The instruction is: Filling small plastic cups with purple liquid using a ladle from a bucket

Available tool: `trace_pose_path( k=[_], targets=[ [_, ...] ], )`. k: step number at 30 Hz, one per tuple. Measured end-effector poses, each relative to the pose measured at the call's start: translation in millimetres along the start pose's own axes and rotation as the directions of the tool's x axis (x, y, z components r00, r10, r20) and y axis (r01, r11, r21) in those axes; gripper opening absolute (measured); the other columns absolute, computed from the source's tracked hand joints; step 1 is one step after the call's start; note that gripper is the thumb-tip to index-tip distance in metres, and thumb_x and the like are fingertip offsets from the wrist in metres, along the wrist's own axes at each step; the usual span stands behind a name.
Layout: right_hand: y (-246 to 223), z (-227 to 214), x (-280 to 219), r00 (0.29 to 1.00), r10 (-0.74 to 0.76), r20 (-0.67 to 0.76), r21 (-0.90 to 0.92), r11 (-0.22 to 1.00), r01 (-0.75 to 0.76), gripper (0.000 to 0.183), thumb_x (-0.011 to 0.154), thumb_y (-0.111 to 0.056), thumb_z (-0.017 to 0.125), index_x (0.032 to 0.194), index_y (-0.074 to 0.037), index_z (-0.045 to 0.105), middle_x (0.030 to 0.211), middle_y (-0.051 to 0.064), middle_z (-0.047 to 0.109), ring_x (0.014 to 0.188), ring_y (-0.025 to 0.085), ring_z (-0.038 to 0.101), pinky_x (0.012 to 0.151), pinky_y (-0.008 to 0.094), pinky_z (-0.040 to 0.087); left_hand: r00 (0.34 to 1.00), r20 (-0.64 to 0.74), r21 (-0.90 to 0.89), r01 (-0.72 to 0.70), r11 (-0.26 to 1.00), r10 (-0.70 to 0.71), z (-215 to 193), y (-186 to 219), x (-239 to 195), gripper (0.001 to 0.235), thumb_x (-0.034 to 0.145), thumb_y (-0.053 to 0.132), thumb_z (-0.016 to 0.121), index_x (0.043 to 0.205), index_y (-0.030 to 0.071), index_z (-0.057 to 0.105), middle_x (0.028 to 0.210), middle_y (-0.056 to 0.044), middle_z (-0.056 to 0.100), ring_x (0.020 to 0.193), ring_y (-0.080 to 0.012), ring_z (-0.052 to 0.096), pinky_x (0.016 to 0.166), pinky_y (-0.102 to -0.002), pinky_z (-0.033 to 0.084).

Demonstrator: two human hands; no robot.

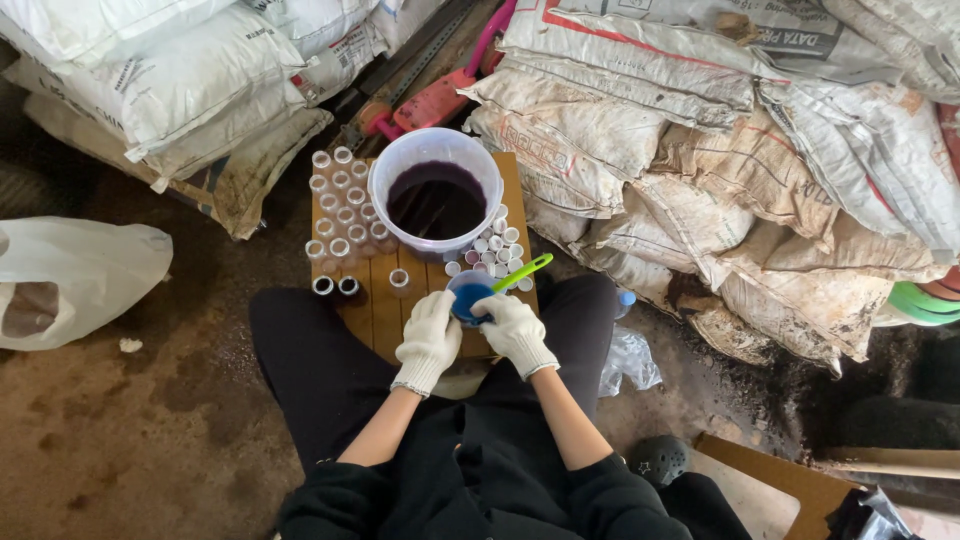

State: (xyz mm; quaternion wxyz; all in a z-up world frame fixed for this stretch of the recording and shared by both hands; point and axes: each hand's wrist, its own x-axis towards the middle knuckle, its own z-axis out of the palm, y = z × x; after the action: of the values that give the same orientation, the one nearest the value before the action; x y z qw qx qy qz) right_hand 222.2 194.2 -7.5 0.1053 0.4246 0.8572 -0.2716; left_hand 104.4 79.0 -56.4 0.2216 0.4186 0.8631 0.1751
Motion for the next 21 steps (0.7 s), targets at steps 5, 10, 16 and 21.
trace_pose_path(
  k=[5, 10, 16, 21],
  targets=[
    [16, 22, 5, 0.995, 0.059, -0.083, 0.163, 0.986, -0.045, 0.03, 0.087, -0.029, 0.075, 0.113, -0.042, 0.068, 0.119, -0.012, 0.064, 0.121, 0.014, 0.063, 0.105, 0.036, 0.055, 0.987, -0.073, -0.175, 0.128, 0.976, -0.142, 17, -15, 8, 0.033, 0.097, 0.027, 0.056, 0.127, 0.035, 0.046, 0.13, 0.008, 0.051, 0.132, -0.0142, 0.048, 0.109, -0.035, 0.048],
    [12, 20, -6, 0.997, 0.046, -0.054, 0.218, 0.975, -0.034, 0.031, 0.084, -0.028, 0.078, 0.111, -0.042, 0.07, 0.119, -0.014, 0.066, 0.119, 0.012, 0.065, 0.103, 0.037, 0.057, 0.973, -0.135, -0.27, 0.147, 0.951, -0.189, 33, -25, 12, 0.038, 0.098, 0.024, 0.057, 0.133, 0.037, 0.048, 0.135, 0.009, 0.053, 0.131, -0.0119, 0.052, 0.11, -0.035, 0.049],
    [22, 32, 5, 0.981, 0.177, -0.075, 0.273, 0.95, -0.151, 0.023, 0.088, -0.031, 0.073, 0.107, -0.043, 0.069, 0.121, -0.017, 0.064, 0.117, 0.011, 0.065, 0.102, 0.036, 0.057, 0.941, -0.112, -0.226, 0.288, 0.931, -0.319, 31, -22, 12, 0.039, 0.1, 0.026, 0.057, 0.131, 0.047, 0.05, 0.135, 0.021, 0.052, 0.127, -0.0008, 0.053, 0.1, -0.032, 0.056],
    [14, 34, 5, 0.989, 0.075, -0.126, 0.382, 0.924, -0.022, 0.024, 0.085, -0.019, 0.076, 0.104, -0.033, 0.073, 0.116, -0.011, 0.07, 0.116, 0.018, 0.068, 0.097, 0.037, 0.061, 0.883, 0.053, -0.292, 0.46, 0.839, -0.466, 28, -19, 29, 0.035, 0.101, 0.029, 0.043, 0.123, 0.054, 0.055, 0.131, 0.026, 0.057, 0.12, -0.0047, 0.06, 0.092, -0.04, 0.057]
  ],
)
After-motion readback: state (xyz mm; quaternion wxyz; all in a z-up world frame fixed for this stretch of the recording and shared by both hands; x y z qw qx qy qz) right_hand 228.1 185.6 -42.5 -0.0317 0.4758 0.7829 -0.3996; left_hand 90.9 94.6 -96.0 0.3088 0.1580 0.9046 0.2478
